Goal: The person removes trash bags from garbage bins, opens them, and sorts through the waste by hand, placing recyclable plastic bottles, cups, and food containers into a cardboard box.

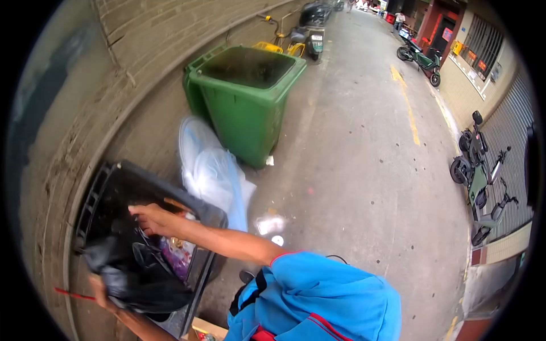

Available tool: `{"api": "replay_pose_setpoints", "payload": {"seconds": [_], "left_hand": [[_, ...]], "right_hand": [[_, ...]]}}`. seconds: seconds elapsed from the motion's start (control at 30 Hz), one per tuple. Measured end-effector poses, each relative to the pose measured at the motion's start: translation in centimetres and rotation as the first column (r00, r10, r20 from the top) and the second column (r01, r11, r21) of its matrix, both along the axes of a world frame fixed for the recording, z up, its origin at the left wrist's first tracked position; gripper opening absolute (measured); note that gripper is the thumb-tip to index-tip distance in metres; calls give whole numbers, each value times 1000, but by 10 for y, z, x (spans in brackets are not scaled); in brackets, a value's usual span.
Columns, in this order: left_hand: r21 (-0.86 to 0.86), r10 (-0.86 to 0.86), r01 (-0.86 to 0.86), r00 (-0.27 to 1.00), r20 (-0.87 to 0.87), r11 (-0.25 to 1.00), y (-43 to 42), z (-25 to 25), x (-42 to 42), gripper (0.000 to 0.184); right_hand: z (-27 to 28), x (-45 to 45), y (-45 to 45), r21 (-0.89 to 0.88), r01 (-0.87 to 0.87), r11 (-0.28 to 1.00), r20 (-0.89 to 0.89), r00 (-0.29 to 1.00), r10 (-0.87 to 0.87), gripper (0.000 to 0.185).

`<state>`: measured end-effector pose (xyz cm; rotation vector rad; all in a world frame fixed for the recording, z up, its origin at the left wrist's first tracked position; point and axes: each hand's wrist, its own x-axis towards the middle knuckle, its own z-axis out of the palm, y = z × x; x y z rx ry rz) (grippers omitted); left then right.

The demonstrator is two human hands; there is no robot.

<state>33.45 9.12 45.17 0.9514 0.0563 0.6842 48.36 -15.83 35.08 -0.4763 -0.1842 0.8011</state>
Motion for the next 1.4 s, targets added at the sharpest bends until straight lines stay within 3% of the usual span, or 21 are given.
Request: {"api": "replay_pose_setpoints", "payload": {"seconds": [0.03,0.1,0.17,0.23,0.3,0.47,0.5,0.57,0.63,0.73,0.8,0.83,0.9,1.0,1.07,1.13,1.17,1.27,1.33,1.37,1.4], "left_hand": [[208,-163,174,984,-68,963,-31,-7,2,46],[542,-375,483,876,-304,688,-83,-18,-6,38],[389,-564,704,709,-423,594,-150,-9,-9,25],[656,-399,726,675,-621,208,-213,6,-15,27],[807,-489,590,709,-507,18,-247,-37,-8,28],[630,-669,761,389,-634,-155,-312,-86,-6,34],[625,-678,764,374,-633,-163,-316,-97,-4,34],[148,-797,989,95,-597,7,-318,-123,2,34],[-138,-876,980,63,-479,146,-324,-143,14,37],[-22,-800,968,195,-567,251,-344,-156,21,51],[-39,-853,945,275,-444,325,-361,-166,33,59],[-48,-857,949,259,-445,312,-366,-174,39,59],[-261,-881,922,146,-449,286,-364,-191,48,65],[-270,-637,843,107,-763,465,-355,-242,47,69],[-319,-552,696,134,-823,643,-347,-286,39,47],[-154,-489,814,176,-854,561,-350,-277,31,40],[-99,-464,799,239,-853,594,-326,-344,12,26],[-139,-385,709,199,-901,692,-291,-373,-16,22],[231,-82,764,347,-934,602,-281,-376,-19,29],[209,-66,780,304,-950,590,-268,-383,-31,29],[252,12,690,333,-943,679,-261,-392,-41,30]], "right_hand": [[11,8,-14,44,57,997,104,993,-61,35],[53,15,-63,-3,232,973,204,952,-227,25],[75,37,-86,38,375,926,250,894,-372,29],[98,41,-140,78,444,892,334,832,-443,27],[111,31,-193,148,508,849,365,770,-524,23],[80,-11,-329,136,689,712,387,624,-678,19],[64,-20,-349,109,755,647,370,573,-731,19],[30,-38,-382,52,813,580,301,541,-785,20],[-20,-53,-413,25,807,590,265,564,-782,19],[-47,-91,-415,-140,774,618,362,621,-695,17],[-73,-108,-404,-282,708,647,423,698,-579,15],[-87,-113,-402,-459,597,658,437,797,-417,15],[-105,-119,-387,-526,473,707,432,865,-257,13],[-134,-129,-348,-612,252,750,349,937,-29,10],[-158,-148,-307,-613,81,786,298,945,135,10],[-170,-162,-278,-707,39,707,343,893,293,10],[-185,-177,-256,-830,125,544,395,820,415,9],[-224,-203,-228,-861,50,506,324,820,471,15],[-253,-214,-222,-931,207,300,345,766,542,19],[-272,-228,-208,-933,169,317,321,786,527,19],[-288,-235,-202,-971,137,196,227,790,570,19]]}}
